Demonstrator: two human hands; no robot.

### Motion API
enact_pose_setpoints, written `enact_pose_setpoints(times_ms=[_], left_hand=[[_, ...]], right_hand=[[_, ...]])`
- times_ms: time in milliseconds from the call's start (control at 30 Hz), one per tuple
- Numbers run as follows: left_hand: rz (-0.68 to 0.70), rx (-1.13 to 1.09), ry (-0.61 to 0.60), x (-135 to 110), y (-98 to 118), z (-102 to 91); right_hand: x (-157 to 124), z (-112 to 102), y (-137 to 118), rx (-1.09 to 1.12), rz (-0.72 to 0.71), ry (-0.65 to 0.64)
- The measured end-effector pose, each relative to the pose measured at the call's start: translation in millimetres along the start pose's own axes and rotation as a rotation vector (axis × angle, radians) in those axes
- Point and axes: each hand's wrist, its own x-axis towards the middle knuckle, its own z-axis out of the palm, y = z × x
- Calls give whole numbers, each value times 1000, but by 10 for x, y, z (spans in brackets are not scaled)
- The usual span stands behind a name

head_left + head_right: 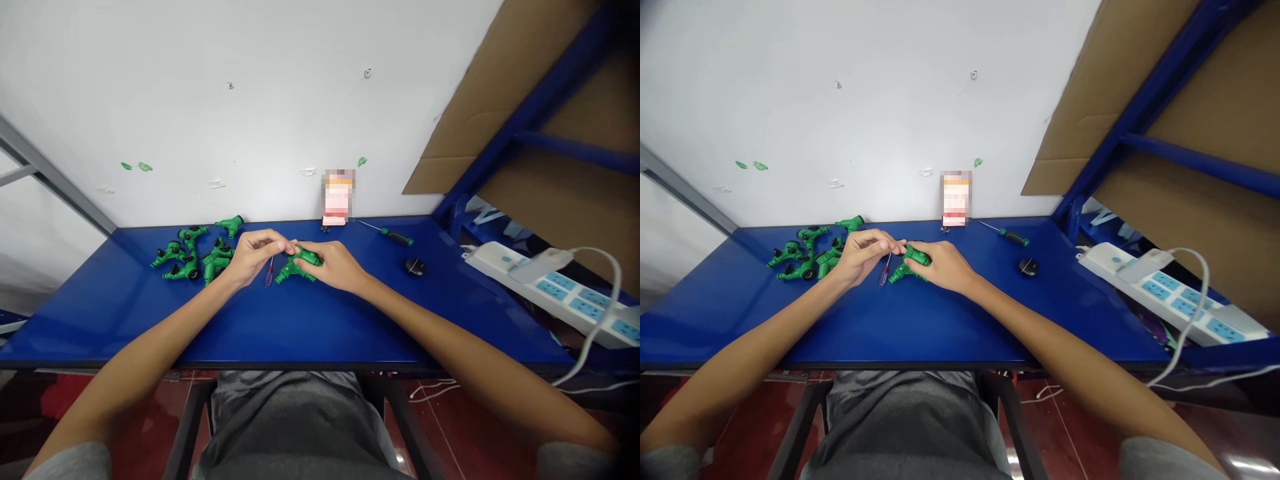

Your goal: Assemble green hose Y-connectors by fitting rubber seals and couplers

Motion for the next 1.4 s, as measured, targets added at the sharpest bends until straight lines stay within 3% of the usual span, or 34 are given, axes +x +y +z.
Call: enact_pose_setpoints(times_ms=[200,367,467,533,667,833,933,1100,1267,1400], left_hand=[[-33,63,-11,27,65,-44],[19,669,127,42,89,-96],[112,958,-11,26,81,-127],[172,1037,-109,18,80,-144],[243,942,-263,14,98,-152],[102,947,-148,3,81,-123],[40,922,-150,11,62,-120],[89,819,-153,33,73,-123],[-9,872,-114,31,45,-127],[86,843,-173,25,30,-143]], right_hand=[[19,-48,0,35,26,32],[14,-43,33,-36,-3,66],[6,-25,39,-103,-31,57],[4,-22,39,-147,-39,40],[8,-30,53,-177,-26,40],[5,-32,50,-179,-37,47],[1,-30,43,-202,-52,42],[-3,-33,60,-236,-51,27],[-13,-25,54,-258,-58,39],[-7,-24,70,-277,-40,30]])
